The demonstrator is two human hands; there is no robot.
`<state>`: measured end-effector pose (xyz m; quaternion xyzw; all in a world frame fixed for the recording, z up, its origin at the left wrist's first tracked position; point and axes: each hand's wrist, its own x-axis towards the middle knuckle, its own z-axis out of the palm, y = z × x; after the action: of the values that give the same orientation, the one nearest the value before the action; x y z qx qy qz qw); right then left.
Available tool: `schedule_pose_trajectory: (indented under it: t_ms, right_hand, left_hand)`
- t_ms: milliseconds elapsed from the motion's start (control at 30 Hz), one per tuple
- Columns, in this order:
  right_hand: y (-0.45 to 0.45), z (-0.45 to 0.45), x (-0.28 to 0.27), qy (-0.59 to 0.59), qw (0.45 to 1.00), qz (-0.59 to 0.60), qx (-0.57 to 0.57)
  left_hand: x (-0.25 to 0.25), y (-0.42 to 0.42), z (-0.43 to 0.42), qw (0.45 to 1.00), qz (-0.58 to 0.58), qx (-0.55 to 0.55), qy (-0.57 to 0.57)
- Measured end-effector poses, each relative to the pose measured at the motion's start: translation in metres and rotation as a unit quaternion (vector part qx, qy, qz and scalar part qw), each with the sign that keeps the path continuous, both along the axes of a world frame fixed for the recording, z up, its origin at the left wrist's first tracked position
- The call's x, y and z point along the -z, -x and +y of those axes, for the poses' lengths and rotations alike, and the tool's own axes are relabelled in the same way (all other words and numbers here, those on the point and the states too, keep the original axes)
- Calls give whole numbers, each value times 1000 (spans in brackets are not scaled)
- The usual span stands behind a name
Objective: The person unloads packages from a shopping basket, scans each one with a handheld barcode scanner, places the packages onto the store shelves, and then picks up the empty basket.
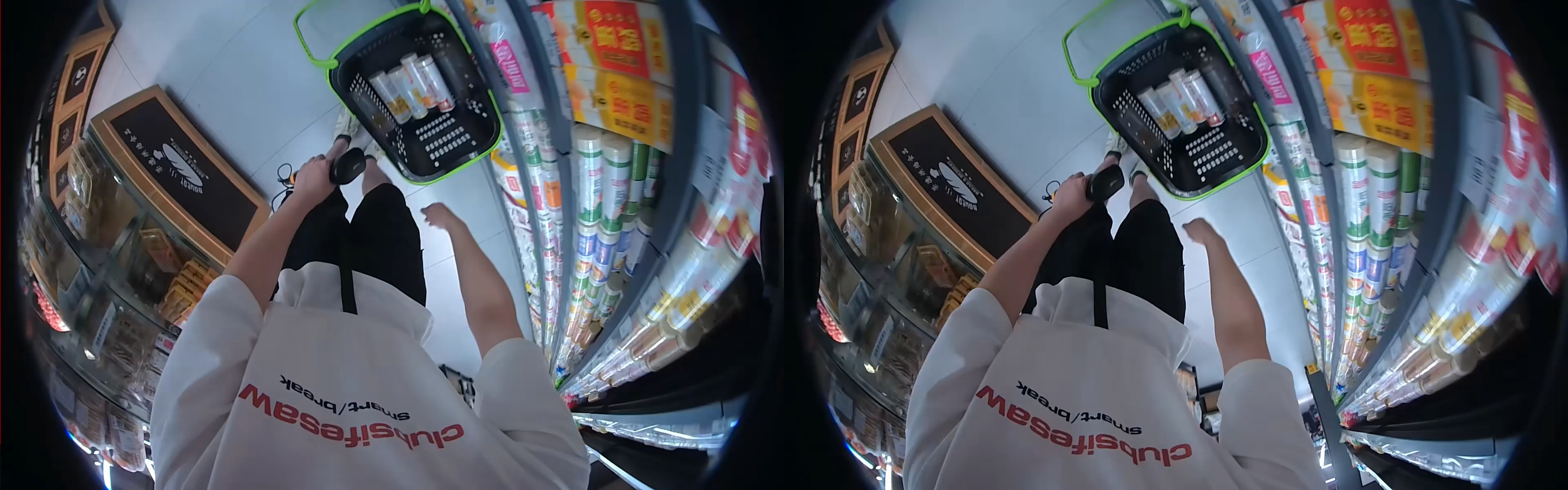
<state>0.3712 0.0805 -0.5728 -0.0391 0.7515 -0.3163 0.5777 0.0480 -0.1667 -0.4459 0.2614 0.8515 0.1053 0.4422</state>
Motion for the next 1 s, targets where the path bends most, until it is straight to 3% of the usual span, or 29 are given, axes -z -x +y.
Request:
schedule_pose_trajectory:
  t_ms: [33,100,133,167,200,233,267,367,400,433,467,567,633,667,733,867,1000]
  right_hand:
    - [3,-1,11,-119,972,-103,175]
    - [45,13,12,-154,943,-61,288]
    - [52,20,48,-119,926,-30,358]
    - [32,28,121,-82,953,177,230]
    - [75,36,112,-33,864,-45,500]
    - [134,49,69,19,821,-66,566]
    - [166,65,71,52,832,-87,545]
    - [213,100,129,45,779,-85,619]
    - [227,99,134,-5,705,-27,709]
    - [233,114,162,-36,729,-17,684]
    - [236,120,189,-94,713,52,693]
    - [244,130,211,-288,820,49,492]
    - [228,141,254,-362,843,64,392]
    - [215,148,287,-398,825,81,394]
    - [224,163,288,-359,844,-9,397]
    - [210,162,345,-361,840,73,398]
    - [229,130,320,-400,820,65,404]
  left_hand:
    - [7,-4,3,1000,-3,-8,3]
    - [23,-9,10,1000,7,-12,-18]
    - [35,-15,11,999,26,-18,-35]
    - [44,-26,9,998,42,-28,-49]
    - [52,-34,6,999,27,-25,-40]
    - [61,-39,5,999,13,-20,-33]
    - [69,-40,7,999,1,-16,-29]
    - [70,-49,18,998,33,26,-47]
    - [71,-47,25,999,16,27,-43]
    - [71,-46,29,999,18,25,-39]
    - [71,-45,33,999,21,24,-35]
    - [78,-41,31,999,32,16,-30]
    - [80,-38,29,998,46,10,-38]
    - [82,-35,25,998,41,-4,-45]
    - [84,-28,21,999,32,-23,-34]
    - [89,-19,13,998,48,-29,-25]
    - [92,-13,13,997,65,-33,-33]
